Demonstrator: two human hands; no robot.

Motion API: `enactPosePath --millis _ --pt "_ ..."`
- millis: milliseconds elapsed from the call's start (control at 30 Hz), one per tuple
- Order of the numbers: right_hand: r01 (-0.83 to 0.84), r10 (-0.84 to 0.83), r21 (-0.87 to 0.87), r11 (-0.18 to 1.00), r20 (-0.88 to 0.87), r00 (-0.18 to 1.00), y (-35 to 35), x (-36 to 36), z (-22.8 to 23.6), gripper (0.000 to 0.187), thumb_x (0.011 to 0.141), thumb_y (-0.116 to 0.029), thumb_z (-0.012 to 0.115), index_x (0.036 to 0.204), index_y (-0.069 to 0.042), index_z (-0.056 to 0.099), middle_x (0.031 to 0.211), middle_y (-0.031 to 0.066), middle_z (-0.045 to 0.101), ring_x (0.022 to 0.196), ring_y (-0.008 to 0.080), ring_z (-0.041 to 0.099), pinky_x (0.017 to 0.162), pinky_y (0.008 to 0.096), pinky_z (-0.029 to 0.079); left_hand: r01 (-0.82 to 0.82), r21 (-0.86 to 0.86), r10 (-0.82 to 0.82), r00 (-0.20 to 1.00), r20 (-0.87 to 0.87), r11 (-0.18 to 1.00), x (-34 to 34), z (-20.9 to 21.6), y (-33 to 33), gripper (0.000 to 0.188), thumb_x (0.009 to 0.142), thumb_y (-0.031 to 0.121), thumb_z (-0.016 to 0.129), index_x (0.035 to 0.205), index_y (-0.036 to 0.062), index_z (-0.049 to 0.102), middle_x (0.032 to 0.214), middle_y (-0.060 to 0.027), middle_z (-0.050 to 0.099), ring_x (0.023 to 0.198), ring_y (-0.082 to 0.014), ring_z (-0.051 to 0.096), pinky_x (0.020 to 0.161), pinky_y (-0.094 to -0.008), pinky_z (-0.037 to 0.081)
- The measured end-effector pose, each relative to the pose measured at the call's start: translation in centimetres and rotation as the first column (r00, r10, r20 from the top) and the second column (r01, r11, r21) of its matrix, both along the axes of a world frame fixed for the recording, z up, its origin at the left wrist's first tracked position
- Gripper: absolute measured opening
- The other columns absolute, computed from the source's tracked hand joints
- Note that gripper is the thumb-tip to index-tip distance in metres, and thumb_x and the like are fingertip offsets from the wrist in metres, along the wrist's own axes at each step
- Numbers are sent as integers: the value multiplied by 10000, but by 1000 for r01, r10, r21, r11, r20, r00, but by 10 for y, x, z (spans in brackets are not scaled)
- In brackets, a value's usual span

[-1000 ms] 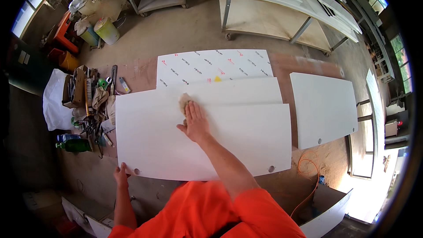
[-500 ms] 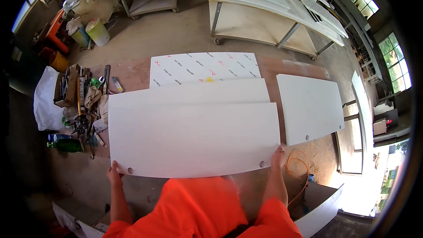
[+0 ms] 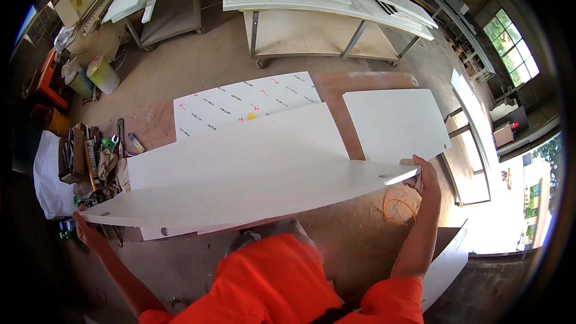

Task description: The person cleans white wooden panels by blowing dust off with an air gun and then wiping them with a cloth.

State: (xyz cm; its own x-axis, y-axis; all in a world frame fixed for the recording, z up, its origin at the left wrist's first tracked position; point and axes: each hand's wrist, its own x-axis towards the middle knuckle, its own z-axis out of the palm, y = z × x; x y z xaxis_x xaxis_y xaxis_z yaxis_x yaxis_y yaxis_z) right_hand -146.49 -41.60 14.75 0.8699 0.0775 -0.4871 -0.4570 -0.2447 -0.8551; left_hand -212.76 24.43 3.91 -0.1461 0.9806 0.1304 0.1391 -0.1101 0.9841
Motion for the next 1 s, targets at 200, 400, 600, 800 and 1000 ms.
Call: enactPosePath --millis 200,400,600,800,1000 --pt "-104 62 119 987 313 948 60 87 -146 498 1128 -364 454 1288 55 672 1197 106 722 1087 179 678 956 322 531 83 11 -83 958 276 996 90 -99 94 914 1058 741 358 1628 28 359 1528 -153 533 1377 -284 516 1211 -455 327" --pt "142 -105 -169 975 207 973 88 116 -192 610 1074 -562 492 899 -5 671 726 55 620 587 182 579 553 387 462 126 -326 -89 988 126 937 173 -101 68 773 978 666 652 1414 28 626 1346 -102 656 1195 -274 625 985 -442 511" --pt "164 -109 -425 890 150 983 18 144 -217 646 1036 -567 536 1043 56 705 788 131 669 620 257 634 536 425 489 164 -519 -201 979 -15 839 186 -171 -10 605 933 607 746 1116 31 718 1113 -113 706 970 -255 667 856 -431 550" --pt "117 -61 -580 806 115 992 -31 193 -241 585 1039 -529 547 967 24 725 774 148 695 643 311 667 603 464 522 66 -611 -187 973 -136 789 243 -182 -71 542 950 554 745 1026 18 720 1093 -135 700 963 -273 675 846 -448 560" --pt "467 -171 -574 672 493 853 -32 240 -246 535 1064 -519 534 976 -29 728 923 155 752 862 315 717 768 452 541 178 51 -54 540 -840 983 244 -168 -92 320 965 290 745 1005 -26 726 1365 -249 599 1303 -421 555 1037 -521 489"
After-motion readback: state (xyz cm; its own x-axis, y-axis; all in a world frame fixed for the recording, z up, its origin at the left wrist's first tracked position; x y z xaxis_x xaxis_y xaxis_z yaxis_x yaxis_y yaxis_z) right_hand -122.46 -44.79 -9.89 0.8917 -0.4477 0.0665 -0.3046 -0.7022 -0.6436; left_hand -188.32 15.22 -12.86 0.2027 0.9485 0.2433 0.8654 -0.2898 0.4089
